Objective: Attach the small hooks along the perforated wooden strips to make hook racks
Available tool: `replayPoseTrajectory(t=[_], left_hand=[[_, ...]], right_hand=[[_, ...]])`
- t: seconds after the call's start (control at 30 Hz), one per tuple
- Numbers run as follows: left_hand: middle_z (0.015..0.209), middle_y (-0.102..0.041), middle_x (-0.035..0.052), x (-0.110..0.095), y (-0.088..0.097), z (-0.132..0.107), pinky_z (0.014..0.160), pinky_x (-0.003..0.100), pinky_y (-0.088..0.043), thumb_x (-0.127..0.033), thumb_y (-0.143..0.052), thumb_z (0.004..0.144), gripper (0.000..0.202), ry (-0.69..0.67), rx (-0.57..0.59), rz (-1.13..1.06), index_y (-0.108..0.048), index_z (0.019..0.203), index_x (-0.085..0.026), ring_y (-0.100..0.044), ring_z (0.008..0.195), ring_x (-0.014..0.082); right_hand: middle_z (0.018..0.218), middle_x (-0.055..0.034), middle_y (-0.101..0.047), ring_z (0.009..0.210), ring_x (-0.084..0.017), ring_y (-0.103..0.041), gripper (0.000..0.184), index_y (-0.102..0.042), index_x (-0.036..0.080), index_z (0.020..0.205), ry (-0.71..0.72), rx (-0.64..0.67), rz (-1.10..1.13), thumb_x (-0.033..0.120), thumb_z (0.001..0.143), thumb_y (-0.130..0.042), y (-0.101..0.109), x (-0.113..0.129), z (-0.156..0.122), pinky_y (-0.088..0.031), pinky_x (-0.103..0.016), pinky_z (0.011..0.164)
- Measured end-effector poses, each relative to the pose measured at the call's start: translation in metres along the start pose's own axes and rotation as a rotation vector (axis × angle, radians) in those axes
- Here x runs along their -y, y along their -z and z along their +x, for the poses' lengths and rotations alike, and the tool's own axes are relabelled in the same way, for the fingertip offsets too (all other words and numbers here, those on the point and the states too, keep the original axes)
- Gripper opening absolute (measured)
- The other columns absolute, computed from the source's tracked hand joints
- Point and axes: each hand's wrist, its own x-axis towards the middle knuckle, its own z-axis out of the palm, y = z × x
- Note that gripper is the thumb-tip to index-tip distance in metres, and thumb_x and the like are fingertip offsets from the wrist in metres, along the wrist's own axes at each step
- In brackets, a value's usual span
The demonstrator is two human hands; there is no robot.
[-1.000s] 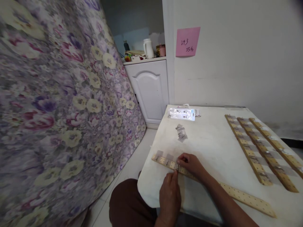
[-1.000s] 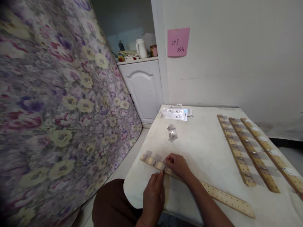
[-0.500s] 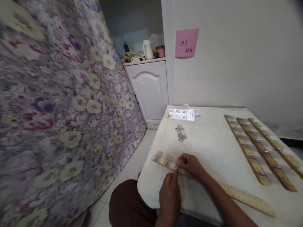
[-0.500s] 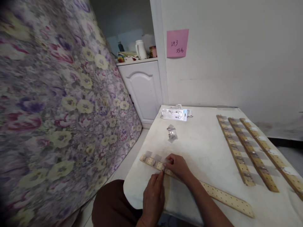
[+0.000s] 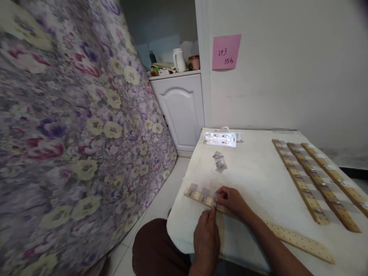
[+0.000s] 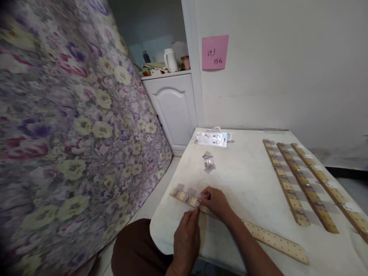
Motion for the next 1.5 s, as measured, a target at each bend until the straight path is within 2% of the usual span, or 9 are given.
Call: replayPoseTrajectory(t=[0.37,0.67,0.83,0.97,1.1,1.2,1.27,1.4,1.5], left_hand=[[0.099,-0.058,0.0072,-0.002,0.001,0.003,0.077,0.029,-0.052,-0.005,-0.037,0.085,0.045,0.006,0.009,0.034,-0.047,0.127,-0.019,-0.057,0.09,0.0172],[0.105,-0.057,0.008,0.0,0.002,0.002,0.084,0.029,-0.05,-0.003,-0.037,0.081,0.051,0.041,0.057,-0.029,-0.047,0.129,-0.02,-0.056,0.098,0.0179],[0.106,-0.058,0.0082,0.002,0.002,0.0,0.085,0.028,-0.049,-0.002,-0.037,0.08,0.054,0.047,0.042,-0.035,-0.044,0.131,-0.019,-0.056,0.099,0.0179],[0.104,-0.059,0.0073,0.004,-0.002,-0.001,0.082,0.029,-0.051,-0.004,-0.037,0.081,0.048,0.038,-0.019,-0.033,-0.048,0.125,-0.019,-0.058,0.096,0.0178],[0.105,-0.059,0.0078,0.007,-0.006,-0.001,0.083,0.03,-0.051,-0.005,-0.037,0.082,0.042,0.014,-0.077,-0.04,-0.051,0.12,-0.018,-0.059,0.097,0.0178],[0.106,-0.06,0.0089,0.007,-0.006,-0.001,0.084,0.029,-0.051,-0.005,-0.036,0.083,0.042,0.026,-0.056,-0.047,-0.05,0.121,-0.016,-0.058,0.099,0.0178],[0.107,-0.059,0.0098,0.007,-0.006,-0.001,0.085,0.03,-0.051,-0.006,-0.035,0.084,0.044,0.051,-0.011,-0.042,-0.047,0.125,-0.014,-0.058,0.1,0.0181],[0.109,-0.059,0.0106,0.005,-0.004,0.0,0.086,0.028,-0.05,-0.006,-0.031,0.086,0.048,0.086,0.046,-0.032,-0.044,0.131,-0.014,-0.058,0.1,0.0173],[0.11,-0.059,0.0102,0.003,0.0,0.001,0.088,0.028,-0.048,-0.005,-0.032,0.084,0.051,0.077,0.081,-0.028,-0.043,0.133,-0.015,-0.056,0.102,0.0175]], right_hand=[[0.068,0.0016,-0.063,0.061,-0.014,-0.056,0.03,-0.064,0.018,0.086,-0.058,0.016,0.108,0.027,0.059,-0.072,-0.002,-0.007,0.008,-0.041,-0.024,0.059],[0.068,0.0006,-0.063,0.063,-0.014,-0.057,0.028,-0.063,0.016,0.081,-0.041,0.02,0.193,0.028,0.058,-0.074,0.001,-0.007,0.007,-0.042,-0.024,0.059],[0.064,0.0009,-0.061,0.058,-0.013,-0.054,0.021,-0.062,0.016,0.078,-0.039,-0.025,0.268,0.034,0.068,-0.065,0.004,-0.008,0.003,-0.04,-0.024,0.056],[0.06,0.0027,-0.058,0.051,-0.011,-0.049,0.02,-0.061,0.017,0.079,-0.052,-0.034,0.29,0.035,0.073,-0.057,0.018,-0.012,0.008,-0.037,-0.023,0.05],[0.064,0.0011,-0.06,0.06,-0.014,-0.053,0.016,-0.063,0.017,0.078,-0.018,-0.18,0.141,0.03,0.07,-0.056,0.041,-0.013,0.027,-0.04,-0.025,0.057],[0.066,-0.0002,-0.062,0.065,-0.016,-0.055,0.016,-0.064,0.017,0.078,-0.01,-0.242,0.082,0.027,0.07,-0.054,0.049,-0.011,0.038,-0.041,-0.026,0.061],[0.067,-0.0008,-0.063,0.065,-0.016,-0.055,0.017,-0.065,0.017,0.078,0.01,-0.189,0.088,0.028,0.072,-0.053,0.046,-0.008,0.037,-0.041,-0.026,0.061],[0.069,-0.0026,-0.066,0.065,-0.016,-0.057,0.02,-0.067,0.016,0.078,0.061,0.019,0.116,0.031,0.074,-0.056,0.027,0.001,0.023,-0.041,-0.025,0.06],[0.068,-0.0032,-0.066,0.063,-0.016,-0.057,0.02,-0.068,0.015,0.078,0.042,0.063,0.088,0.032,0.073,-0.059,0.014,0.005,0.014,-0.039,-0.024,0.057]])
